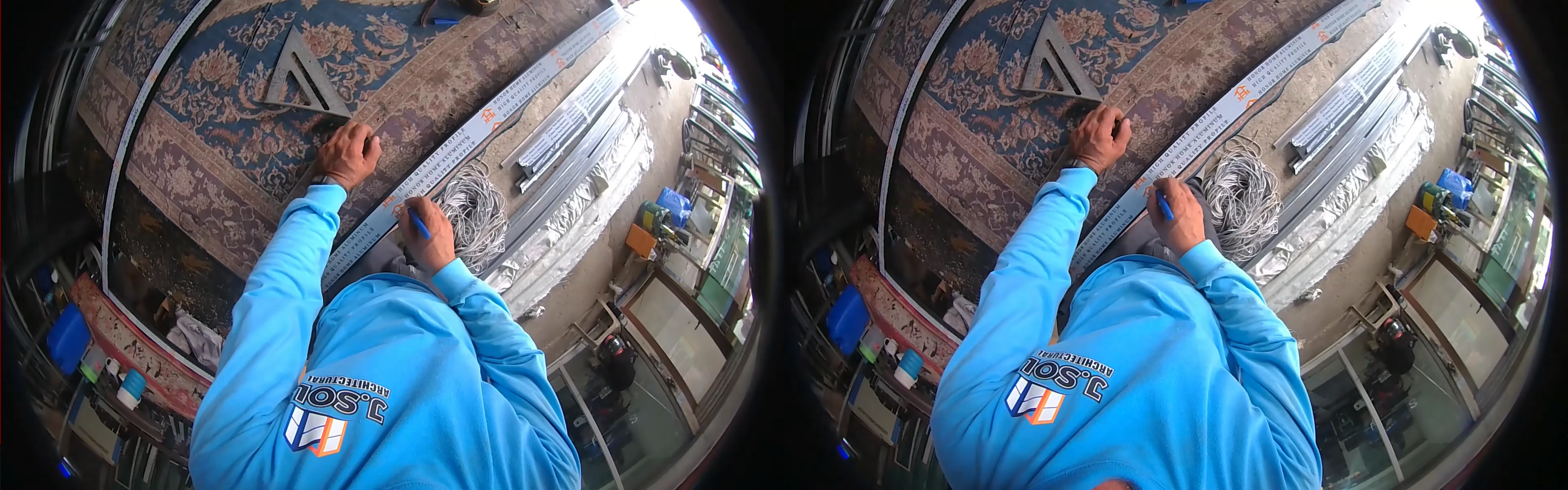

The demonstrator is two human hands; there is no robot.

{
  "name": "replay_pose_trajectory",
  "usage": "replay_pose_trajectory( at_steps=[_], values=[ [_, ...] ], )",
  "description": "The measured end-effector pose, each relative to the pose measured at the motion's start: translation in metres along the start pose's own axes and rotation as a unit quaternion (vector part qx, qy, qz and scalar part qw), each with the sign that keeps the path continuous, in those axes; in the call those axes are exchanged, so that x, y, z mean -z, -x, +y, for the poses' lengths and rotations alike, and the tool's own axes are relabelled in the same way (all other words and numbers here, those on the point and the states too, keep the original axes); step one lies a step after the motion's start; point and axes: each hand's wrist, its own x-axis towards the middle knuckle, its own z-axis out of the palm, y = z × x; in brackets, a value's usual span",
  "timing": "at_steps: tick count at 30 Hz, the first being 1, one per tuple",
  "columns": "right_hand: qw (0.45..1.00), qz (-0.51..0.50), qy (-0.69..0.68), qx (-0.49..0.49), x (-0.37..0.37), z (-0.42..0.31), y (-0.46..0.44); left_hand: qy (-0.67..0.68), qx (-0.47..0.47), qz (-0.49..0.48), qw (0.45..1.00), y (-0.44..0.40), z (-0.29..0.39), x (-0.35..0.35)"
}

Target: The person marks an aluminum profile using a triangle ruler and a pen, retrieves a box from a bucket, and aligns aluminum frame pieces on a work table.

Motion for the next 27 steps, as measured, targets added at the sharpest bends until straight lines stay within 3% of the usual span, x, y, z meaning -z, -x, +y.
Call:
replay_pose_trajectory(
  at_steps=[7, 19, 27],
  values=[
    [1.0, -0.006, -0.012, -0.001, 0.0, -0.001, -0.001, -0.001, -0.003, 0.006, 1.0, 0.0, 0.0, 0.0],
    [0.993, 0.053, -0.058, -0.087, 0.016, 0.0, -0.023, 0.008, -0.01, 0.013, 1.0, 0.0, -0.002, -0.002],
    [0.983, 0.087, -0.13, -0.093, 0.036, 0.041, -0.061, 0.007, -0.009, 0.016, 1.0, -0.001, 0.002, 0.002]
  ],
)
